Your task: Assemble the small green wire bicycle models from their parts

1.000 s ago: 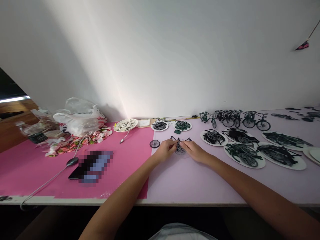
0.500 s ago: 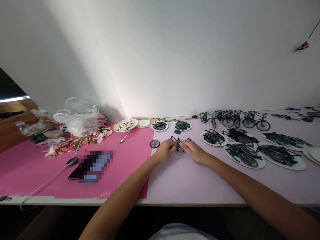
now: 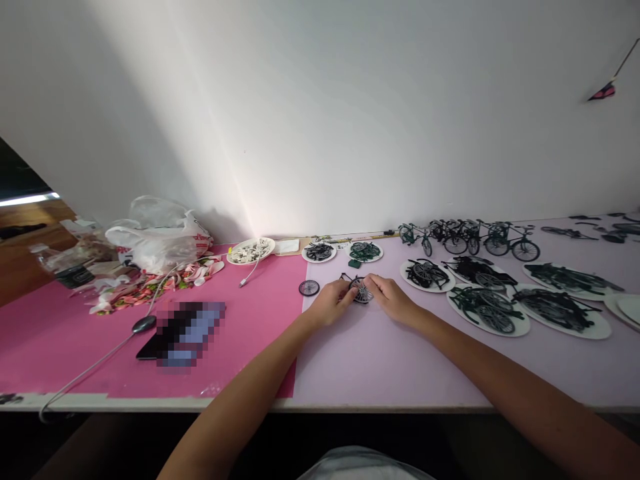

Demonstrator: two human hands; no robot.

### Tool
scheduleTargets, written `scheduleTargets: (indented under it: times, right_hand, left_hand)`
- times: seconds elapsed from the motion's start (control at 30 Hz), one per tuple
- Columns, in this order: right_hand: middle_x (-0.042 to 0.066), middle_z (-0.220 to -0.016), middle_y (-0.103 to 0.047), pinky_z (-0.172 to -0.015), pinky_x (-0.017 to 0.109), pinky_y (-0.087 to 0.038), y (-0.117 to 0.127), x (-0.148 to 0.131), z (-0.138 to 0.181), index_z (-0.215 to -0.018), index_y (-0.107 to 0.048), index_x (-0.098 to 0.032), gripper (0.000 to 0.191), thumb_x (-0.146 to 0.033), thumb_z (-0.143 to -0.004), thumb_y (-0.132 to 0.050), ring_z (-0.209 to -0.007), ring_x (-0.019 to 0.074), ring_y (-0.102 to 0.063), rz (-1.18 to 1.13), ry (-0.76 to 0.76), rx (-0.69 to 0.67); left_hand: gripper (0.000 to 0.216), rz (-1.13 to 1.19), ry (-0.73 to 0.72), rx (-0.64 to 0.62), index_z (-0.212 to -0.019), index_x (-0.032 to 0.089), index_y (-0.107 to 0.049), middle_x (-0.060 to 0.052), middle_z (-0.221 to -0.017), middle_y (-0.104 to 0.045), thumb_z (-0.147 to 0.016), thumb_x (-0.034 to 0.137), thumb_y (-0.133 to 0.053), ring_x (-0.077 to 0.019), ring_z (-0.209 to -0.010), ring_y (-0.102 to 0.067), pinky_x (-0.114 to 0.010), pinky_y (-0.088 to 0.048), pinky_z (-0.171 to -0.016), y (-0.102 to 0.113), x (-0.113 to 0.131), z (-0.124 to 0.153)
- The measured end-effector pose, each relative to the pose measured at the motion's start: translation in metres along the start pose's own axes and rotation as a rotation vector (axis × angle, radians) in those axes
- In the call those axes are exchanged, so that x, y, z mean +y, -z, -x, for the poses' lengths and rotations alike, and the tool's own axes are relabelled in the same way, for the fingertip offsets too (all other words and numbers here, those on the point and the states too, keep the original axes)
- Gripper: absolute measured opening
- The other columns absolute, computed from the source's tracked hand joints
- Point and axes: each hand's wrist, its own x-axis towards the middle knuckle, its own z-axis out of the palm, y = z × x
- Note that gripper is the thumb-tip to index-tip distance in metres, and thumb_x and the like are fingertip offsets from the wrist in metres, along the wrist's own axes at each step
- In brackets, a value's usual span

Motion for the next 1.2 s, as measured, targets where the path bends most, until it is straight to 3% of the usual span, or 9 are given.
scheduleTargets:
  times: [0.97,1.2]
  right_hand:
    - [-0.003,-0.068,-0.044,-0.063,0.029,-0.033,-0.0008,0.0011,0.0007,-0.077,-0.041,-0.023,0.043,-0.055,-0.106,-0.033,-0.064,0.0157,-0.041,-0.005,0.017,-0.017]
    - [-0.003,-0.068,-0.044,-0.062,0.029,-0.034,-0.0015,0.0021,-0.0002,-0.078,-0.04,-0.024,0.046,-0.061,-0.104,-0.031,-0.065,0.0167,-0.042,0.012,0.002,-0.031]
  left_hand:
    - [0.03,0.026,0.039,-0.073,-0.069,0.019,-0.048,-0.002,-0.071,-0.057,-0.096,0.029,-0.038,-0.0155,-0.067,-0.049,-0.028,-0.037,-0.063,0.0014,-0.004,0.0012]
    - [0.029,0.034,0.053,-0.055,-0.068,0.019,-0.048,-0.001,-0.069,-0.057,-0.095,0.027,-0.039,-0.0156,-0.065,-0.049,-0.028,-0.037,-0.062,-0.0001,-0.0024,0.001]
